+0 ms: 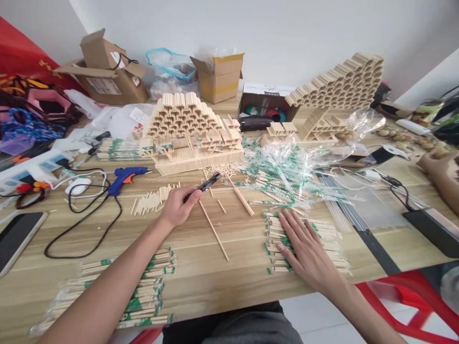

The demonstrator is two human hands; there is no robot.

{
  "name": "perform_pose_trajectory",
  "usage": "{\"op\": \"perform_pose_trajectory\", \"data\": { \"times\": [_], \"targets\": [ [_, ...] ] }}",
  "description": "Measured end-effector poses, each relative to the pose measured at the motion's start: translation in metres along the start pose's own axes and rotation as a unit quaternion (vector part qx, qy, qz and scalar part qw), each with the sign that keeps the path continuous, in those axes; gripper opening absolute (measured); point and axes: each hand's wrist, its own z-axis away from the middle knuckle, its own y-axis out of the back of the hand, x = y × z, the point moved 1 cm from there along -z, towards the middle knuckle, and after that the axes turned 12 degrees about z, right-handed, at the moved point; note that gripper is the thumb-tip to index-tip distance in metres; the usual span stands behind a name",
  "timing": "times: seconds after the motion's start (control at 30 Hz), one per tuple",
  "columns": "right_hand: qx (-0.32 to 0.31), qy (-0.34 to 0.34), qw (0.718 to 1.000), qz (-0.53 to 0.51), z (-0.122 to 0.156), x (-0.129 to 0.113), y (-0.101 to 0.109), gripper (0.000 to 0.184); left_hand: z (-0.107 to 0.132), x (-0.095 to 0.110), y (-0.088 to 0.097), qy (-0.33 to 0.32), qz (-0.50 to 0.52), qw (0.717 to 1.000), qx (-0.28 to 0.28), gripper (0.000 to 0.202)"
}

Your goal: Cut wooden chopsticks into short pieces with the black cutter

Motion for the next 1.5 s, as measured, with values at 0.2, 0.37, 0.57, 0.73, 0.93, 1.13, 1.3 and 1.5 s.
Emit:
{"op": "perform_pose_trajectory", "data": {
  "times": [0.2, 0.37, 0.57, 0.73, 0.93, 1.13, 1.3, 1.5],
  "targets": [
    [-0.015, 0.036, 0.999, 0.001, 0.009, -0.001, -0.005, 0.073, 0.000, 0.003, 0.001, -0.010, -0.005, 1.000, 0.000, 0.053],
    [-0.026, 0.056, 0.998, -0.006, 0.017, -0.001, 0.002, 0.074, -0.001, 0.004, 0.001, -0.014, -0.009, 1.000, 0.000, 0.054],
    [0.007, 0.052, 0.996, -0.076, 0.008, -0.002, 0.016, 0.066, 0.000, 0.004, 0.000, -0.006, -0.012, 1.000, 0.004, 0.055],
    [0.132, -0.006, 0.970, -0.202, -0.044, -0.009, 0.047, 0.043, -0.002, 0.005, 0.001, -0.001, -0.018, 1.000, 0.004, 0.056],
    [0.187, -0.099, 0.901, -0.378, -0.168, -0.033, 0.041, 0.028, -0.002, 0.007, 0.002, -0.009, -0.036, 0.999, 0.006, 0.057],
    [0.253, -0.106, 0.910, -0.312, -0.216, -0.049, -0.026, 0.014, 0.000, 0.008, 0.002, -0.005, -0.027, 1.000, 0.015, 0.058],
    [0.239, -0.073, 0.924, -0.290, -0.209, -0.054, -0.042, 0.011, -0.001, 0.010, 0.002, 0.000, -0.023, 0.999, 0.029, 0.058],
    [0.181, -0.113, 0.910, -0.354, -0.210, -0.052, -0.037, 0.013, -0.001, 0.006, 0.003, 0.009, -0.012, 0.998, 0.055, 0.056]
  ]
}}
